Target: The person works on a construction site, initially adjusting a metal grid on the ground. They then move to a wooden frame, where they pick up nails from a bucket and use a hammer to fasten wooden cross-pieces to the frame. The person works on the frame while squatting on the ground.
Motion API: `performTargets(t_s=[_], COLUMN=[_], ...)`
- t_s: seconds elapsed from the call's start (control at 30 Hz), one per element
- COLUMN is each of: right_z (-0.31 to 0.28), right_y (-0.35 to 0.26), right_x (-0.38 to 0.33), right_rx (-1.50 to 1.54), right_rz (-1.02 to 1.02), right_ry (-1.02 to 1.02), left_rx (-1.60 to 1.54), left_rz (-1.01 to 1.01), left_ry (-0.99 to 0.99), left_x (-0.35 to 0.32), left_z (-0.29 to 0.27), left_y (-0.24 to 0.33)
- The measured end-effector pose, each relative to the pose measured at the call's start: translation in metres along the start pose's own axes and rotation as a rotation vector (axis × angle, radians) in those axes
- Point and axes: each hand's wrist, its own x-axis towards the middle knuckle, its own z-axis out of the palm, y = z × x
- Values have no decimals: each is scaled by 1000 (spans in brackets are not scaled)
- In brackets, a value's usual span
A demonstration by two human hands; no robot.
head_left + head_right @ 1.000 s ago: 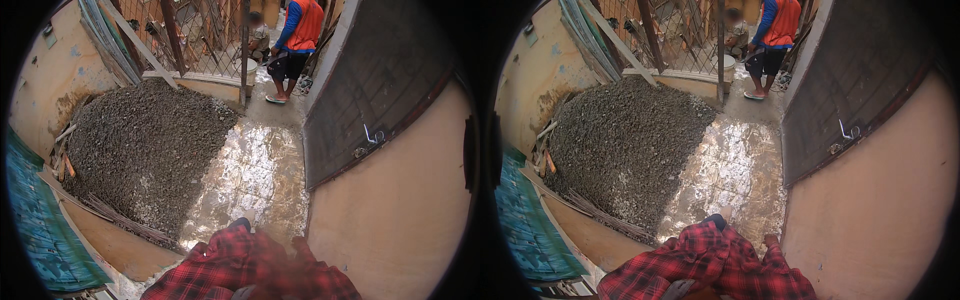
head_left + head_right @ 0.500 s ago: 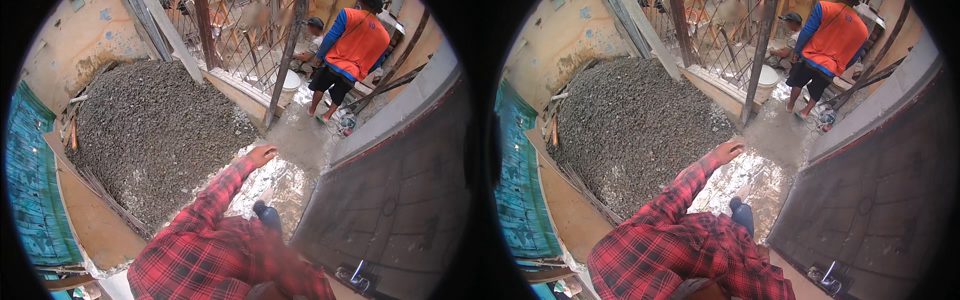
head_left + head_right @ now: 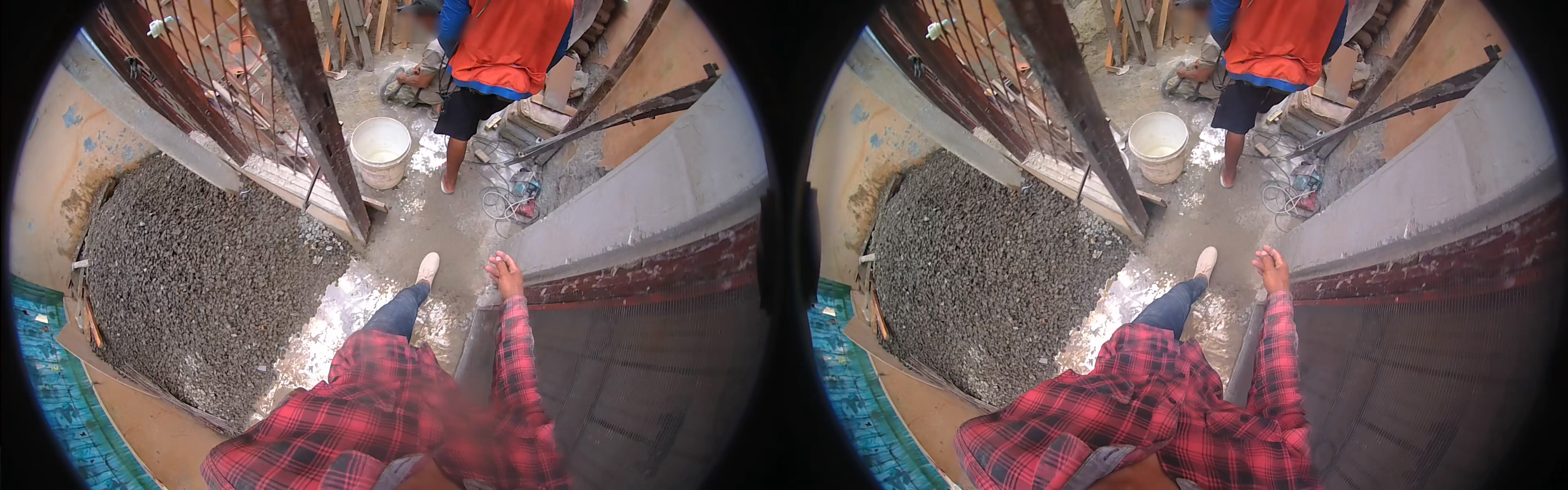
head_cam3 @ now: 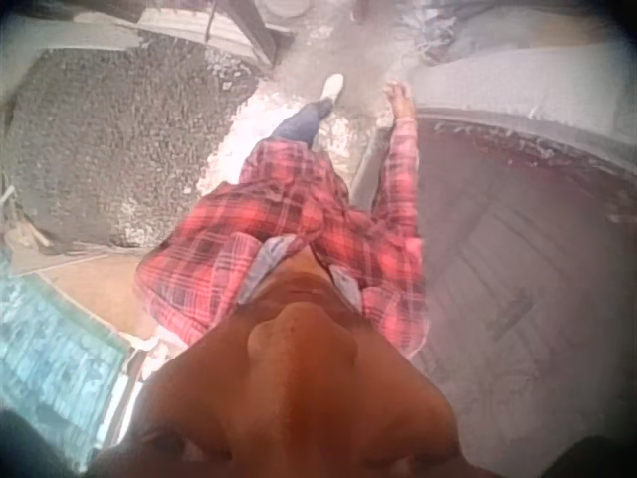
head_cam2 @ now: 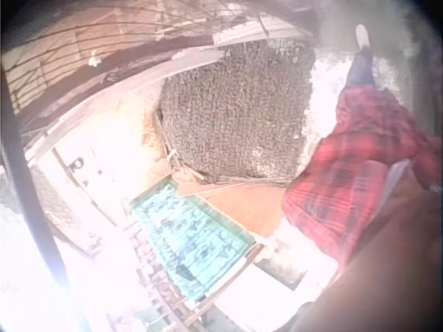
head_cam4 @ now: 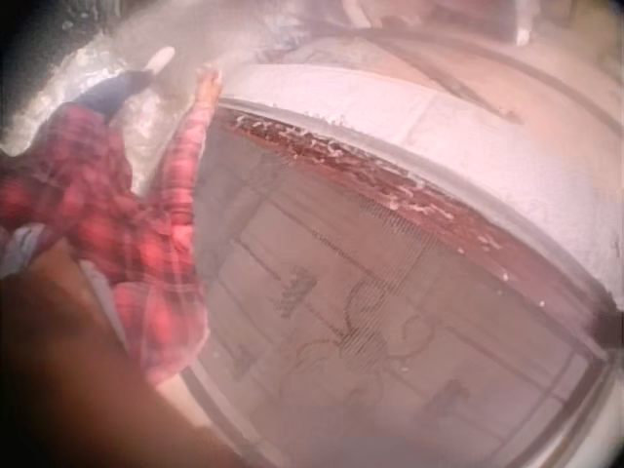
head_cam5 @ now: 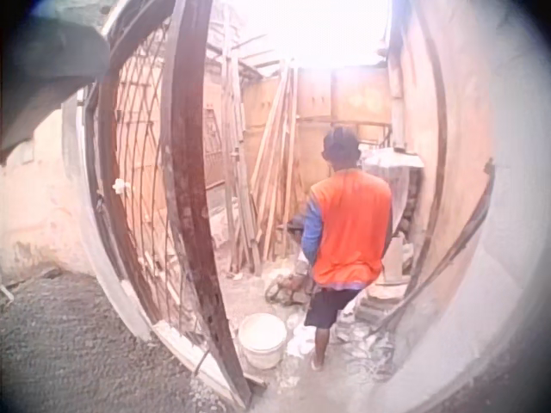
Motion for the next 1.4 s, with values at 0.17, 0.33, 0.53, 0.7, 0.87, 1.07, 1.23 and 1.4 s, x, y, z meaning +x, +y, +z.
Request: performTargets(t_s=[0.17, 0.33, 0.53, 0.7, 0.87, 1.07, 1.23, 1.4], right_z=[-109, -181, -175, -244, -201, -236, -262, -197], right_y=[38, 95, 76, 64, -67, -229, -343, -382], right_x=[138, 152, 213, 349, 548, 768, 904, 978], right_rx=[-120, -544, -435, -1500, -240, -182, -362, -220], right_rz=[95, 373, 565, -82, 431, 251, 125, 113], right_ry=[128, 19, -113, -432, -6, 41, 117, 26], left_rx=[-314, -688, -726, -692, -157, -1008, -1352, -1143], left_rz=[72, 379, 823, 640, -329, -209, -33, 229], left_ry=[458, 882, 842, 733, 118, 606, 829, 781], left_x=[171, 179, 108, 238, 322, 307, 337, 378], left_z=[-284, -633, -827, -849, -777, -858, -1025, -1147], left_y=[148, 359, 494, 517, 379, 335, 448, 532])
